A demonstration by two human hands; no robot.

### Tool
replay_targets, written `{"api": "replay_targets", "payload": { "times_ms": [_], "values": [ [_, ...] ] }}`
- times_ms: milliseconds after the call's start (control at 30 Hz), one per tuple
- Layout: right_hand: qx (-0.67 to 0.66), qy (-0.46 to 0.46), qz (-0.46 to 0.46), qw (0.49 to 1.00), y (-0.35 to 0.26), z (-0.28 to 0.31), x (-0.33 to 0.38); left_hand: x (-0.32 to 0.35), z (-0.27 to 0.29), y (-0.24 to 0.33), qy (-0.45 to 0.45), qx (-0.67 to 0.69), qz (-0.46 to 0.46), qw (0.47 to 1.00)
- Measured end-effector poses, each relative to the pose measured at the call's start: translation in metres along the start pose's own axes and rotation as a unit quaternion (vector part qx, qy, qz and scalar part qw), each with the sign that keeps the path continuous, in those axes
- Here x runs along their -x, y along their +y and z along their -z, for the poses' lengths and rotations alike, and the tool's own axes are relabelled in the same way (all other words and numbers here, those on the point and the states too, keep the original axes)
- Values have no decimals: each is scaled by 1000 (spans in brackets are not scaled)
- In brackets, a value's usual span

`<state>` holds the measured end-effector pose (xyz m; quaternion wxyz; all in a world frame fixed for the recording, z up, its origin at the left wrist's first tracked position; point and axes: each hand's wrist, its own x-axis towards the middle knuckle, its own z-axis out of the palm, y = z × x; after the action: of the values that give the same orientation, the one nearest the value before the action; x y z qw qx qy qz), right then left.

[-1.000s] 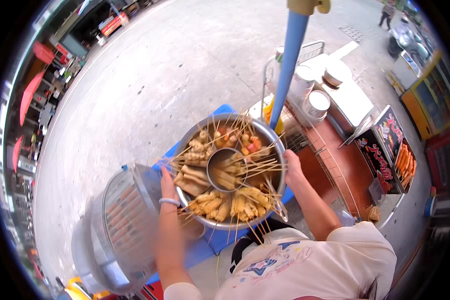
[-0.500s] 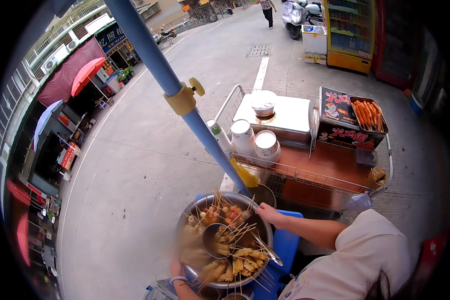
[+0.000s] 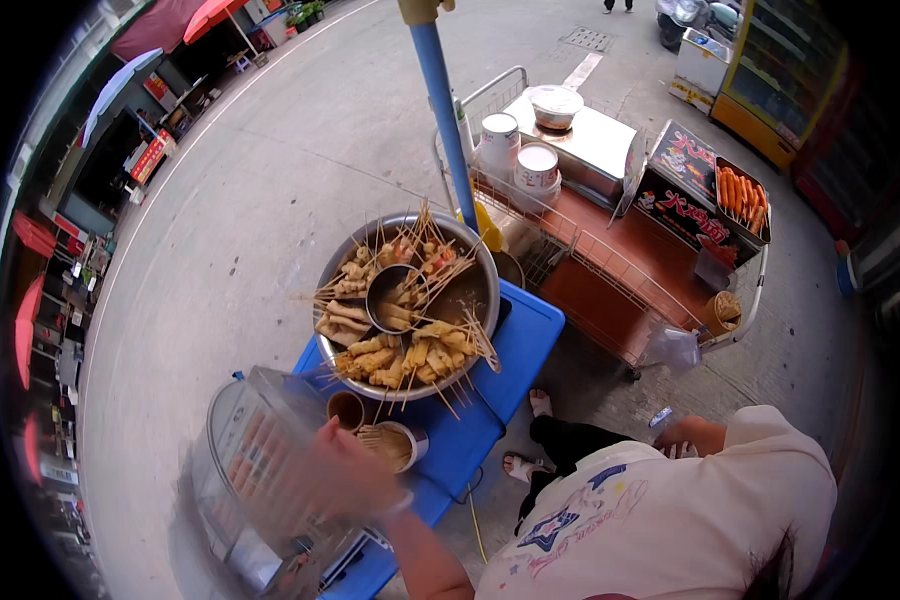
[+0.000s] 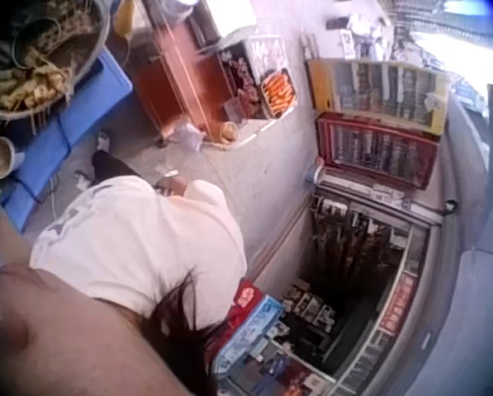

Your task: The person carries a large metal bowl filled with skewered food items to a blue table and arranges them. They use a ladle to pour broth from a pot into a small cup. Afterwards, the person sweeps the concrete floor with a broom and dustpan, collecting debris into a bucket.

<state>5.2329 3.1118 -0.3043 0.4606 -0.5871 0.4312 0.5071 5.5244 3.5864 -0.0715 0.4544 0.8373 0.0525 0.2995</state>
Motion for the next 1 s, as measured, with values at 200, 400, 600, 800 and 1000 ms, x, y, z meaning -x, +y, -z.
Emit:
{"api": "replay_targets", "payload": {
  "times_ms": [200,400,600,800,1000],
  "values": [
    [218,398,312,835,-134,36,-15,173,-10,-17,-341,-70,-19,937],
    [157,219,490,829,-277,42,4,180,-80,-34,-224,181,411,865],
    [-27,31,454,890,-375,6,51,152,-128,-43,-98,240,437,861],
    [-150,26,463,873,-449,-6,47,125,-157,-48,-80,333,430,835],
    [-140,50,463,874,-455,-12,42,112,-172,-70,-4,334,416,846]
  ]
}}
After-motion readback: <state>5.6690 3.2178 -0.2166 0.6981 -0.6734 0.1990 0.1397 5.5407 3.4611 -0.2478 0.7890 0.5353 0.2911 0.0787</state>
